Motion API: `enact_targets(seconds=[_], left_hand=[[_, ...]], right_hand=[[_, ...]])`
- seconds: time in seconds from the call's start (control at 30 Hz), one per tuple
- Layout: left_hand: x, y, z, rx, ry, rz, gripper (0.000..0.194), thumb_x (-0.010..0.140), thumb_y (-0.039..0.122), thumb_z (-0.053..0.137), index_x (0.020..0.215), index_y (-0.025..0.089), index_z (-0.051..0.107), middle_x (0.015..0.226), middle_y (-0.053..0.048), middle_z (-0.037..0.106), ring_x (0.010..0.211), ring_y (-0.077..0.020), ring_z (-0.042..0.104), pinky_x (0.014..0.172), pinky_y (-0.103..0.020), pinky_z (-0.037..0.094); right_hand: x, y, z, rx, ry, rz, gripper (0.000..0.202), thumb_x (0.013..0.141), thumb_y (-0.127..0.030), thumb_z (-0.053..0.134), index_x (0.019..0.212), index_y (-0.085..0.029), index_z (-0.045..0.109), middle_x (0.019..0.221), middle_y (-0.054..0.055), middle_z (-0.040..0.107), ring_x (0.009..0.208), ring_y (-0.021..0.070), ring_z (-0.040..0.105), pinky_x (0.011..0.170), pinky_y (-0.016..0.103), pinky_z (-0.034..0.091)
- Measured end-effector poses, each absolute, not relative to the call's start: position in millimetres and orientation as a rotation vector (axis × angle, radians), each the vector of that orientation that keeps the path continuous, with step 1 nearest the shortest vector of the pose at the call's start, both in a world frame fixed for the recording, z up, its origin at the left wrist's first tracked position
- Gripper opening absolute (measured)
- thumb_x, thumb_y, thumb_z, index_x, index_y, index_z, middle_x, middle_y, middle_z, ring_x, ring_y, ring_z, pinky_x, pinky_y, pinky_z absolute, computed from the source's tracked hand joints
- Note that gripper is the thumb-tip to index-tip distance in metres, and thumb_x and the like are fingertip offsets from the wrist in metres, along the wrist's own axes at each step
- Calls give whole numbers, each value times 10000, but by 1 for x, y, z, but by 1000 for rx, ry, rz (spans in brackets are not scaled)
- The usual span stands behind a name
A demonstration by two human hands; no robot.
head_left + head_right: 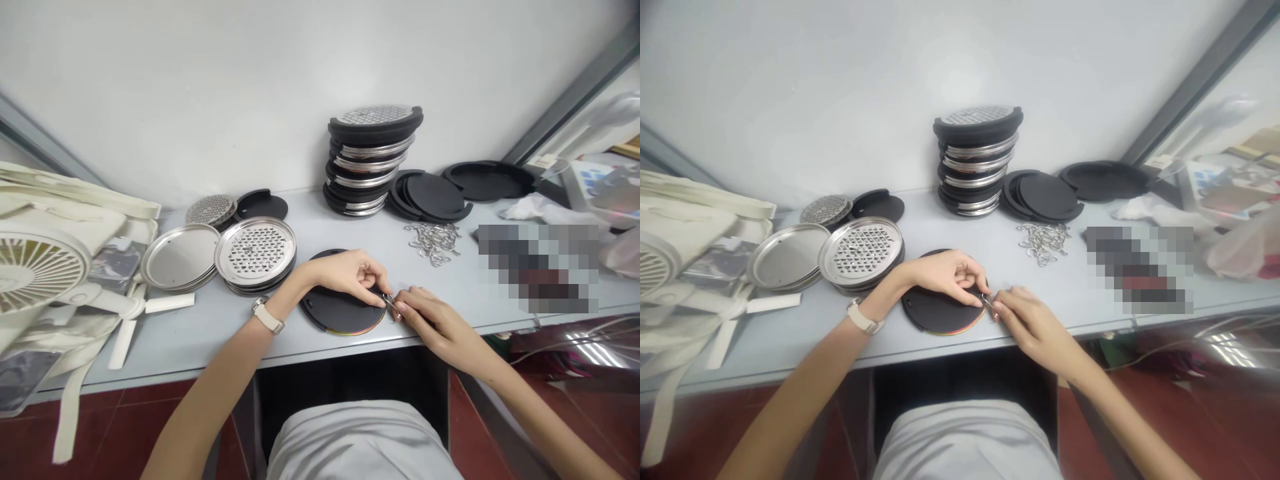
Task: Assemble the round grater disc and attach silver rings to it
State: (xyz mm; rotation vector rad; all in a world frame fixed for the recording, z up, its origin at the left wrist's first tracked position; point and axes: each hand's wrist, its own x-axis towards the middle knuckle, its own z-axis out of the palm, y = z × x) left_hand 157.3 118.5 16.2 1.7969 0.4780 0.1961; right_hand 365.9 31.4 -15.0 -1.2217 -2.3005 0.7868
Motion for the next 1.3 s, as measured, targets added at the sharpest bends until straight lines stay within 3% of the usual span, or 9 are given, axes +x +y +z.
enact_targets(seconds=[0.57,0.93,1.3], left_hand=[[156,118,19,1807,536,176,383,632,388,717,878,96,686,519,73,344,506,-52,285,510,-229,201],[157,116,21,1841,523,194,328,633,328,721,888,142,633,573,76,365,531,-64,328,532,-223,262],[156,117,18,1826,529,215,406,614,300,741,964,162,590,596,80,395,541,-64,358,538,-217,284]], right_hand=[[366,31,-14,-1214,-2289,782,328,965,-334,339,735,-214,539,679,26,531,694,186,516,695,325,424],[363,30,-15,-1254,-2220,818,316,961,-344,358,731,-217,533,693,27,558,716,189,526,700,327,431],[341,25,-17,-1447,-2150,588,312,967,-336,337,696,-222,440,631,10,510,644,187,491,636,307,370]])
